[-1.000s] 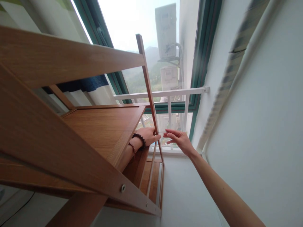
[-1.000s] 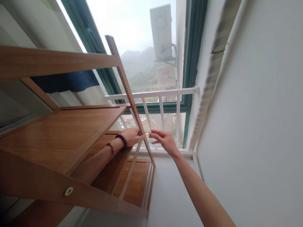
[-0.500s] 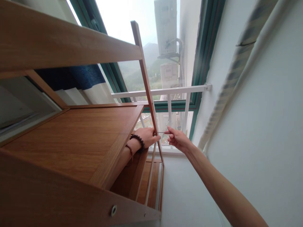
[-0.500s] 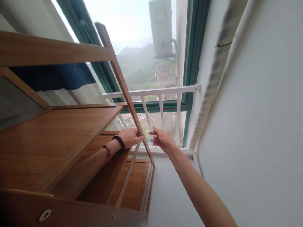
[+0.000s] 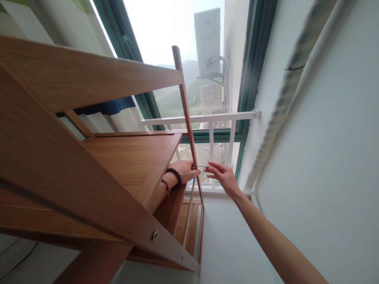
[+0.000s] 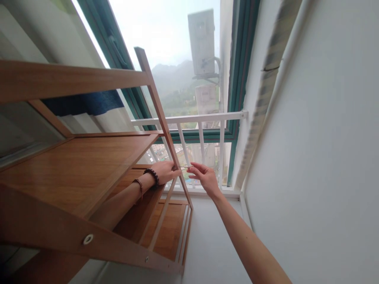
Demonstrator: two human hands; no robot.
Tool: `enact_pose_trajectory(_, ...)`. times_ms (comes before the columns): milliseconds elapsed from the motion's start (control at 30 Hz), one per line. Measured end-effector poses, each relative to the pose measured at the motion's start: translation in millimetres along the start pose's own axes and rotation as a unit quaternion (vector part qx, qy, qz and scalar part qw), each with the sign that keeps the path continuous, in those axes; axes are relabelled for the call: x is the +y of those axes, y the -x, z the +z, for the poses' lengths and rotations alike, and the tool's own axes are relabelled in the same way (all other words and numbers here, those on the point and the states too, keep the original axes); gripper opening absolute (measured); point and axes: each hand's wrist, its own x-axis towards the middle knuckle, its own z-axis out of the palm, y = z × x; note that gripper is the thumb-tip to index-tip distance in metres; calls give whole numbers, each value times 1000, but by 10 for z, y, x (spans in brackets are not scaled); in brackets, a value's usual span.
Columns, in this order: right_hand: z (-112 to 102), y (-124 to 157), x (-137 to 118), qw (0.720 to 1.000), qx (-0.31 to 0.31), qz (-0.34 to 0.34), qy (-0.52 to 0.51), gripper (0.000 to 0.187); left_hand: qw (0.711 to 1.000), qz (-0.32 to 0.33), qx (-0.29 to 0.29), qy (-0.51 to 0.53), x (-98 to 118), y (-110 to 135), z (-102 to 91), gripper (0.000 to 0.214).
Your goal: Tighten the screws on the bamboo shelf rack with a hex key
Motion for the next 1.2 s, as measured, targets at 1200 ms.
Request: enact_pose_trajectory(1200, 50, -80, -136, 999, 1, 49, 7, 30, 1000, 12, 10, -4, -41, -23, 44, 42)
